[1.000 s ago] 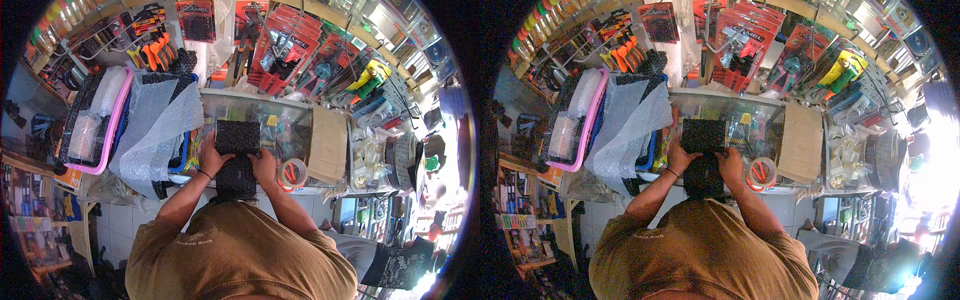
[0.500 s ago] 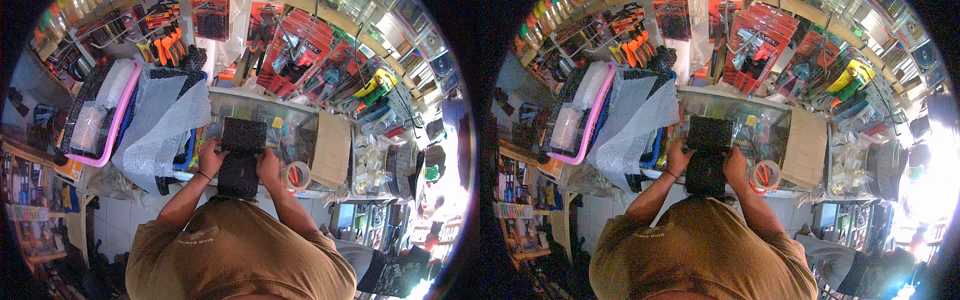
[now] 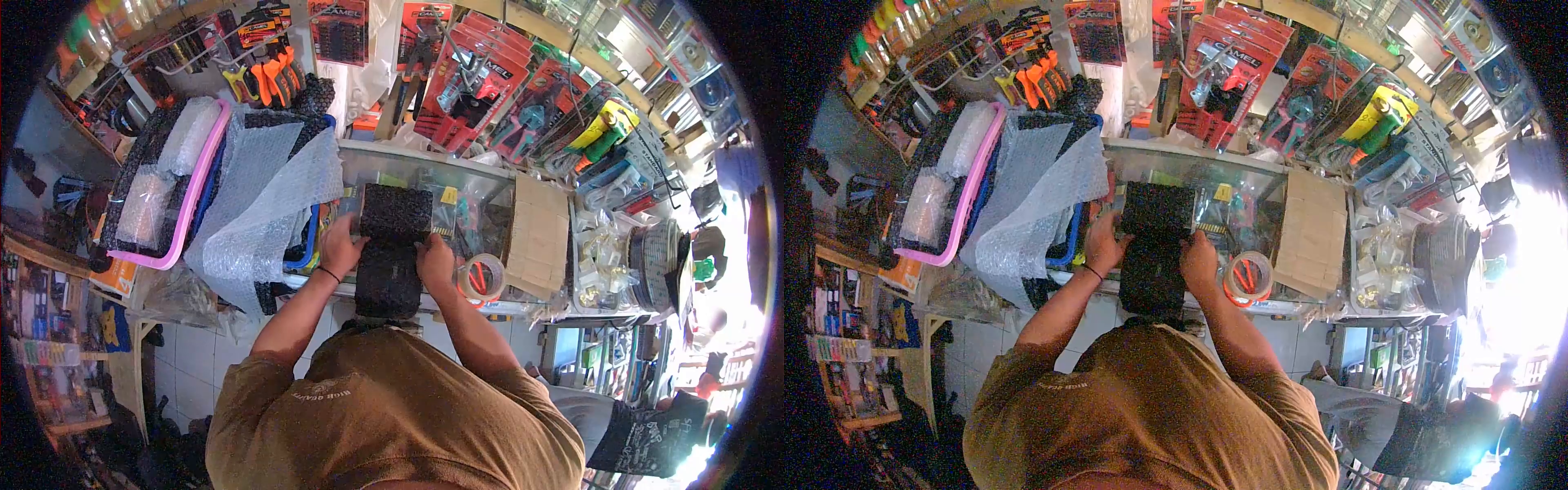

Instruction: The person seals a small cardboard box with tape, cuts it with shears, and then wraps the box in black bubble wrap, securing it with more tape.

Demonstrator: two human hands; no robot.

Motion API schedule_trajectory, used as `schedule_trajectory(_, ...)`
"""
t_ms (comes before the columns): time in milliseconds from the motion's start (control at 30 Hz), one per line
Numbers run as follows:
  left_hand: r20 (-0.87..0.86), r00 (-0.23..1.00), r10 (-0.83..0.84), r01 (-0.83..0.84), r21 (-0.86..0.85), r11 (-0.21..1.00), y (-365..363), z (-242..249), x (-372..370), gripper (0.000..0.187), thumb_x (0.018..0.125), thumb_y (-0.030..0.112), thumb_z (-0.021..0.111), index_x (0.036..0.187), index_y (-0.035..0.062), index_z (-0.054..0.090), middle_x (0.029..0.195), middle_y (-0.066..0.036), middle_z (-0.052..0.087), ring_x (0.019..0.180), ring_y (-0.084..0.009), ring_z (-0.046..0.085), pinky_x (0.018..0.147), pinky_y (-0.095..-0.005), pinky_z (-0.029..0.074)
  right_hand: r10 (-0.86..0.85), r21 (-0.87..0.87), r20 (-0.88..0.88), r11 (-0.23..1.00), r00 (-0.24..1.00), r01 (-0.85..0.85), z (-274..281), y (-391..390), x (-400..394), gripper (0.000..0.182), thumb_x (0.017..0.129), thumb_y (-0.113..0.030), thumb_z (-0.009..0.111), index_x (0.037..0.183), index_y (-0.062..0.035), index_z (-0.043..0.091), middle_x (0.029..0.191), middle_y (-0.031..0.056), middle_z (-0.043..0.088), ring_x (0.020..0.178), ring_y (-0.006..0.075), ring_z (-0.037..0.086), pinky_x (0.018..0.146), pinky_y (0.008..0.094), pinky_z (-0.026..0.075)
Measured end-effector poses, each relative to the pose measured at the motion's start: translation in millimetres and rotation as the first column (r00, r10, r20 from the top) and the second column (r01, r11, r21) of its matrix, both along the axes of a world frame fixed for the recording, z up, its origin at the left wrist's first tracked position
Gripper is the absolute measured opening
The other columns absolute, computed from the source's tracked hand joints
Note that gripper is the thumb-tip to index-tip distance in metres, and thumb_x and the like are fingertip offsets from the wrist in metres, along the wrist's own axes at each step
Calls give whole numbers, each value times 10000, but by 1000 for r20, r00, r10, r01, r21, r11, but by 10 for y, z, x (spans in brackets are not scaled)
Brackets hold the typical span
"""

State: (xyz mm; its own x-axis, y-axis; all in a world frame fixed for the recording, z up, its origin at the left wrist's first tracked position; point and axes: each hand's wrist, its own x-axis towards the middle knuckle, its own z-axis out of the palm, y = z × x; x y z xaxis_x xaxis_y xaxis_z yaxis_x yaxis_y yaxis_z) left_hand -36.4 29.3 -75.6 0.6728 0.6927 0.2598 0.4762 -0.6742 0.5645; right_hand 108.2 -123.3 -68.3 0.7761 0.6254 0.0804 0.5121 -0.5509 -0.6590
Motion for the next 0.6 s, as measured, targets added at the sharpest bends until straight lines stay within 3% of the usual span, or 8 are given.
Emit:
schedule_trajectory(67, 162, 987, 10, -15, 34, 999, 69, 141, 40, 790, 584, 154, 801, 1259, 38, 407, 1163, -190, 518, 1099, -379, 465, 935, -432, 367, 0, 8, -8, 1000, 1000, 0, 21, -8, -2, 192, 779, -128, 631, 846, 9, 515, 787, 250, 605, 775, 448, 580, 667, 517, 445)
schedule_trajectory(100, 165, 986, 11, -17, 37, 999, 129, 143, 56, 790, 584, 154, 801, 1259, 38, 407, 1163, -190, 518, 1099, -379, 465, 935, -432, 367, -6, -9, -13, 1000, 1000, 6, 68, -5, -13, 192, 780, -129, 630, 845, 11, 515, 789, 248, 606, 777, 447, 581, 667, 516, 446)
schedule_trajectory(167, 176, 977, -118, 137, -97, 986, 233, 144, 64, 1079, 515, 131, 842, 1387, 37, 213, 1318, -203, 410, 1224, -385, 363, 1026, -427, 304, -9, -22, -16, 1000, 1000, 9, 109, 2, -27, 193, 781, -130, 630, 844, 12, 516, 791, 246, 608, 779, 446, 582, 667, 515, 447)
schedule_trajectory(300, 85, 988, -128, 131, -34, 991, 288, 196, 124, 1156, 475, 120, 860, 1406, 41, 180, 1337, -189, 400, 1258, -375, 317, 1042, -433, 279, 3, -5, -44, 1000, 999, -4, 76, -6, 2, 213, 781, -157, 636, 849, 7, 519, 793, 242, 611, 794, 441, 582, 675, 505, 450)
schedule_trajectory(400, 59, 984, -165, 172, -133, 976, 318, 217, 152, 1181, 475, 129, 862, 1422, 88, 157, 1363, -182, 375, 1269, -381, 288, 1055, -436, 258, -5, -40, -58, 999, 998, 3, 31, -8, 32, 229, 776, -176, 650, 850, 0, 524, 791, 240, 613, 810, 436, 582, 685, 492, 453)
schedule_trajectory(467, -59, 986, -156, 133, -284, 949, 293, 339, 165, 1192, 479, 131, 861, 1432, 147, 146, 1355, -164, 389, 1262, -383, 290, 1056, -439, 255, -15, -81, -41, 997, 999, 11, 33, 2, 33, 230, 776, -175, 653, 853, 0, 524, 792, 239, 615, 813, 433, 583, 688, 490, 454)
schedule_trajectory(600, -34, 974, -223, 218, -115, 969, 493, -242, 258, 1188, 483, 128, 859, 1435, 180, 150, 1336, -147, 414, 1253, -377, 298, 1042, -430, 277, 3, -56, -27, 998, 1000, -4, 9, 0, 37, 227, 772, -162, 658, 859, -1, 524, 791, 233, 619, 813, 425, 587, 691, 487, 455)
